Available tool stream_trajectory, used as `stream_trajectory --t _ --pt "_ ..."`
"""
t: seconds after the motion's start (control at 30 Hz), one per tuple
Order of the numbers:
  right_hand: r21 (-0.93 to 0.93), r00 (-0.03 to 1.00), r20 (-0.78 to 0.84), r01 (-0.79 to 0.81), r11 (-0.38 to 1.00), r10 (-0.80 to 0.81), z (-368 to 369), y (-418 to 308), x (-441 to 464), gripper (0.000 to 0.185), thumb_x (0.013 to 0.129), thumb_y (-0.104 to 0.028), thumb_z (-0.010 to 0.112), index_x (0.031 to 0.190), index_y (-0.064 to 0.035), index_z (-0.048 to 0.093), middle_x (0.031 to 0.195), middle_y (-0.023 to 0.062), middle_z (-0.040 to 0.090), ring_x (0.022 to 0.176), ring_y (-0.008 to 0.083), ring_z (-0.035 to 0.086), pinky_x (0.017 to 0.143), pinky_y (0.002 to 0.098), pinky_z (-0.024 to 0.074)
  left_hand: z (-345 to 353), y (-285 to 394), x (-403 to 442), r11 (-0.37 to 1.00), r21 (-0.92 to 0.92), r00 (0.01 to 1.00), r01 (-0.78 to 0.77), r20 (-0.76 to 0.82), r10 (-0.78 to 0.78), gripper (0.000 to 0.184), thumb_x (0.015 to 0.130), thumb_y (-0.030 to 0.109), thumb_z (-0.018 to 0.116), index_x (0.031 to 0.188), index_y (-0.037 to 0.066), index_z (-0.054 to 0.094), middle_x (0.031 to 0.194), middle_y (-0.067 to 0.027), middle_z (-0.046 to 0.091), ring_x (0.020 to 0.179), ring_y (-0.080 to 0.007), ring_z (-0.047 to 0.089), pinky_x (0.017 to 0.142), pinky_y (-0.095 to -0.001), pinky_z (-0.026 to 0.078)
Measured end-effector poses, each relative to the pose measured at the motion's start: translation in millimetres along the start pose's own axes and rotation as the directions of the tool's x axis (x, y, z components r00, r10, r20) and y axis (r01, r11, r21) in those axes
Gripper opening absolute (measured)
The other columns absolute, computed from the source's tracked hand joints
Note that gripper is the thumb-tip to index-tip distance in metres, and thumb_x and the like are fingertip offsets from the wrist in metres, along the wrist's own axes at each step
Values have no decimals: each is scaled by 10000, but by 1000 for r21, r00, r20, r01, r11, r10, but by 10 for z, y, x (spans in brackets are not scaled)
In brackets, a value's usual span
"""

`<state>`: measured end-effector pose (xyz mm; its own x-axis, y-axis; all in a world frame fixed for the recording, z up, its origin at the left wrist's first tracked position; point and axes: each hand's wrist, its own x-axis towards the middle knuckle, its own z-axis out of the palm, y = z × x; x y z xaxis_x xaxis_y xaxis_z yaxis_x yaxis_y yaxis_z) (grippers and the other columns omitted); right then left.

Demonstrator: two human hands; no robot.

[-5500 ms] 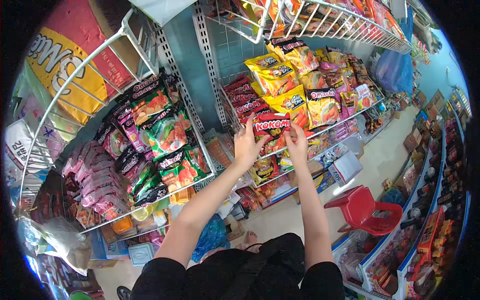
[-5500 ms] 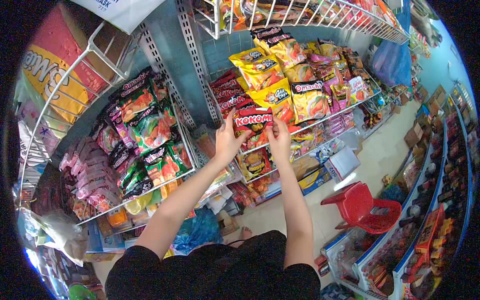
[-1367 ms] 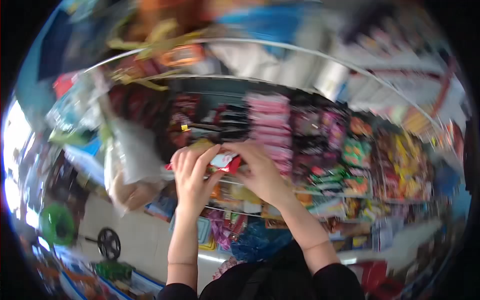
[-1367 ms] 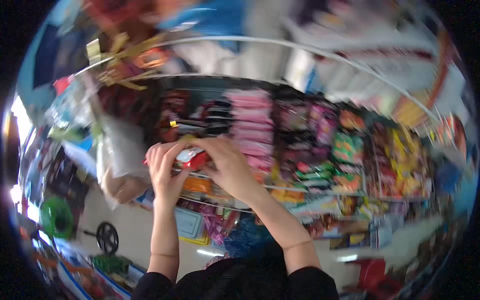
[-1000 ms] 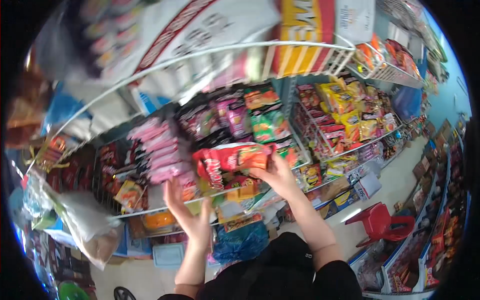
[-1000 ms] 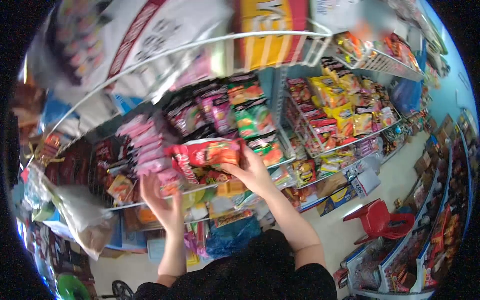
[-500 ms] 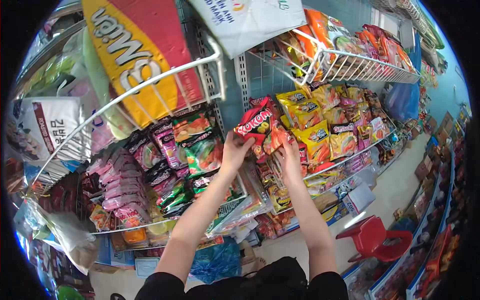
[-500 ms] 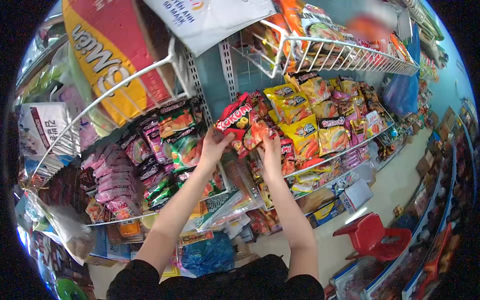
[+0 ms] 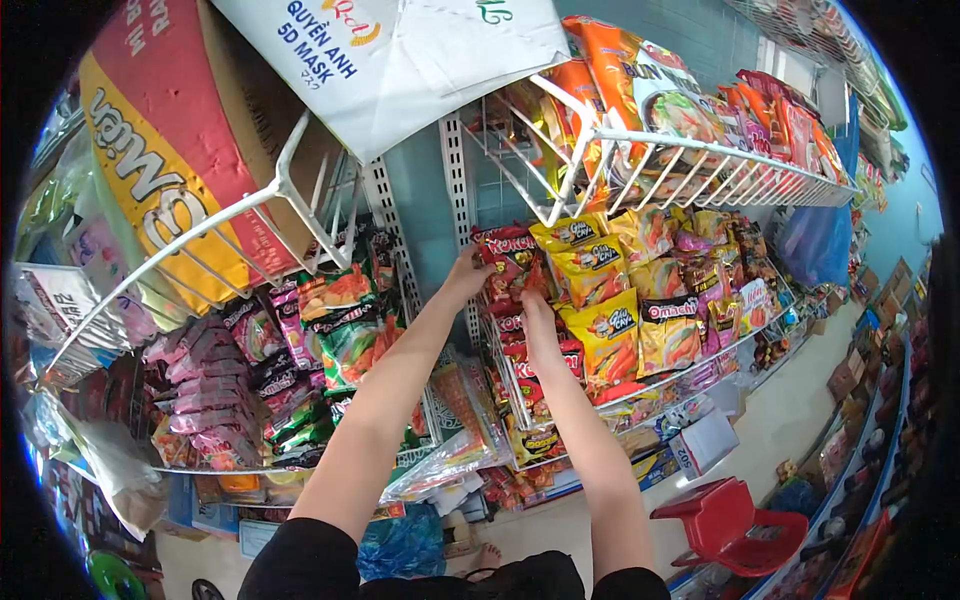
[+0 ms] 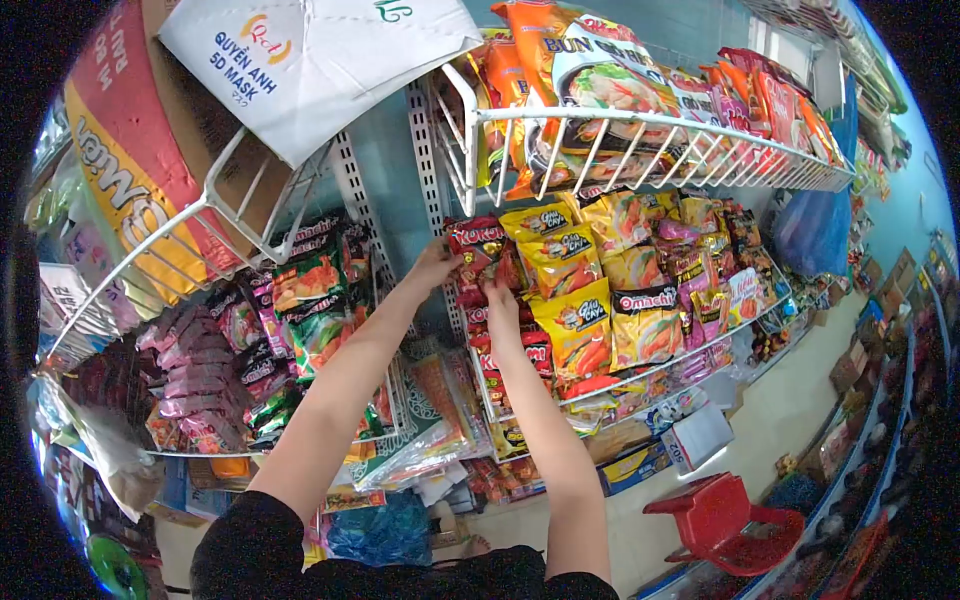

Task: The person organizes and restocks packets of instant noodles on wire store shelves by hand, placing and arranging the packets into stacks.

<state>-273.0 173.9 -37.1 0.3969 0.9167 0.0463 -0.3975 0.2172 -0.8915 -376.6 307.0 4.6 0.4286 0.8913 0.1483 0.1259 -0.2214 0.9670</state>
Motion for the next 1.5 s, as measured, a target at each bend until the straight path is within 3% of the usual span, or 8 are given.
stream_trajectory --t 0.1,0.2,0.3,0.43,0.53,0.7,0.97,1.5 --pt "-343 988 62 157 926 -144 5 3 -20 477 905 -256 500 1317 -30 414 1301 85 457 1212 156 406 1017 297 272 102 -412 224 970 164 932 -179 -287 221 440 786 32 642 1192 31 472 859 -84 623 704 -191 603 603 -293 500" --pt "-273 902 32 423 864 -431 104 -9 -394 542 908 -114 498 1397 -36 277 1415 115 304 1237 251 404 1031 344 312 162 173 -328 785 -587 931 197 -139 -337 607 815 81 626 1329 64 303 926 -106 593 789 -206 614 632 -333 502" --pt "-385 808 173 582 717 -563 88 -214 -1321 453 899 -6 454 1341 -29 358 1335 131 370 1185 265 454 978 351 373 221 592 -1255 731 -677 944 -84 -290 -160 518 854 102 566 1324 86 349 1093 -68 535 970 -185 560 814 -340 456" --pt "-522 730 484 684 510 -483 -141 90 -2343 290 829 47 511 1117 16 526 1022 168 583 900 273 569 794 342 448 -250 891 -2776 856 -517 958 18 253 133 229 919 146 542 1115 30 520 988 -72 596 896 -161 580 789 -299 479" --pt "-522 811 585 349 778 29 -249 559 -2739 273 863 -49 534 1132 -16 560 1007 118 606 898 211 584 791 316 464 -713 873 -3445 901 -434 636 23 702 322 124 846 51 634 966 21 630 944 -60 633 875 -147 592 785 -292 475" --pt "-650 156 727 -158 744 668 -208 820 -2770 376 953 -261 485 1255 -40 525 1203 86 581 1100 154 526 945 309 402 -874 1047 -3910 776 -627 225 -63 749 624 217 853 104 633 1059 38 620 1080 -120 580 953 -274 556 806 -384 423" --pt "-857 -415 345 227 463 842 139 1104 -2974 443 974 -350 408 1278 -40 497 1224 92 567 1115 146 503 972 259 361 -1646 1515 -4473 608 -525 191 -596 642 742 212 940 190 502 1045 65 638 1070 -101 596 920 -250 559 773 -372 411" --pt "-954 -309 263 55 293 914 371 1187 -3183 503 968 -411 367 1279 -25 457 1249 79 504 1171 168 433 1011 269 294 -2944 1632 -5417 315 -429 152 -847 372 916 188 906 134 453 855 81 627 951 -89 634 814 -231 608 665 -323 457"
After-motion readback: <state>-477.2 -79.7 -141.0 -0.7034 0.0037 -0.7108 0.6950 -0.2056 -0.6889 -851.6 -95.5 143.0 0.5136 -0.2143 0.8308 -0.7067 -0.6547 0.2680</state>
